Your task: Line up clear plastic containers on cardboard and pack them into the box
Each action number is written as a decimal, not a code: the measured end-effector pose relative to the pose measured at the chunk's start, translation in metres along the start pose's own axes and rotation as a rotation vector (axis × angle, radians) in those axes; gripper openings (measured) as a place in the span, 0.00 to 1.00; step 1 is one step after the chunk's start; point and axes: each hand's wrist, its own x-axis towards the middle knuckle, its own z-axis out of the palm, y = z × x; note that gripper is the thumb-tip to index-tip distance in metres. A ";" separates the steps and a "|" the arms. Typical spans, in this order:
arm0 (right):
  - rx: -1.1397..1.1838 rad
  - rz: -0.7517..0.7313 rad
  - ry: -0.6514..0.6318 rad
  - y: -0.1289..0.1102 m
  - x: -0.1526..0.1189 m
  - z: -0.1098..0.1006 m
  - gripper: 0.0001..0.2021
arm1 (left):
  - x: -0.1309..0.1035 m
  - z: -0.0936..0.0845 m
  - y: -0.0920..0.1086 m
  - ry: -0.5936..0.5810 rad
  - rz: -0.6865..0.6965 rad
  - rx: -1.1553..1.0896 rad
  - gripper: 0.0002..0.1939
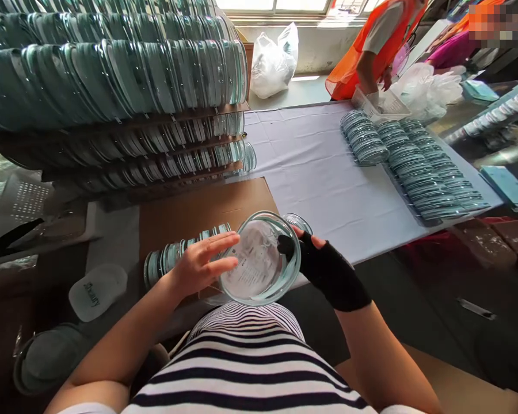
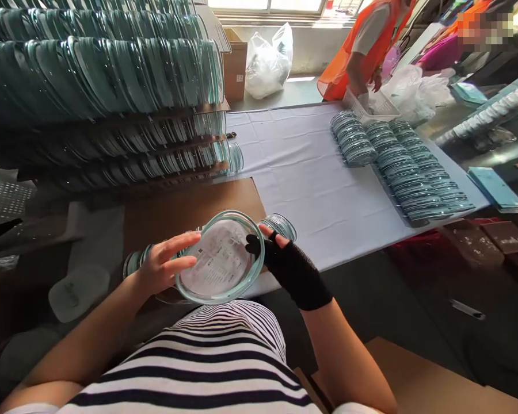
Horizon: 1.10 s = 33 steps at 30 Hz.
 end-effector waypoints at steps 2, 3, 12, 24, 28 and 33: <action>0.169 0.127 -0.005 0.003 0.007 0.001 0.25 | 0.000 0.006 -0.001 -0.027 0.000 -0.021 0.10; 0.243 0.172 -0.012 0.003 0.010 0.004 0.26 | -0.001 0.010 -0.001 -0.027 -0.006 -0.040 0.09; 0.568 0.116 -0.136 0.000 0.004 0.057 0.38 | -0.002 0.046 0.002 0.088 -0.057 -0.246 0.11; 0.083 -0.010 -0.026 0.005 -0.008 0.010 0.34 | -0.024 0.025 -0.016 0.074 -0.269 -0.327 0.23; -0.862 -0.551 0.121 0.026 -0.008 0.007 0.48 | -0.061 0.040 -0.028 -0.043 -0.889 -0.878 0.30; -1.248 -0.693 -0.125 0.099 0.008 0.016 0.30 | -0.095 0.103 -0.024 -0.095 -1.402 -1.226 0.41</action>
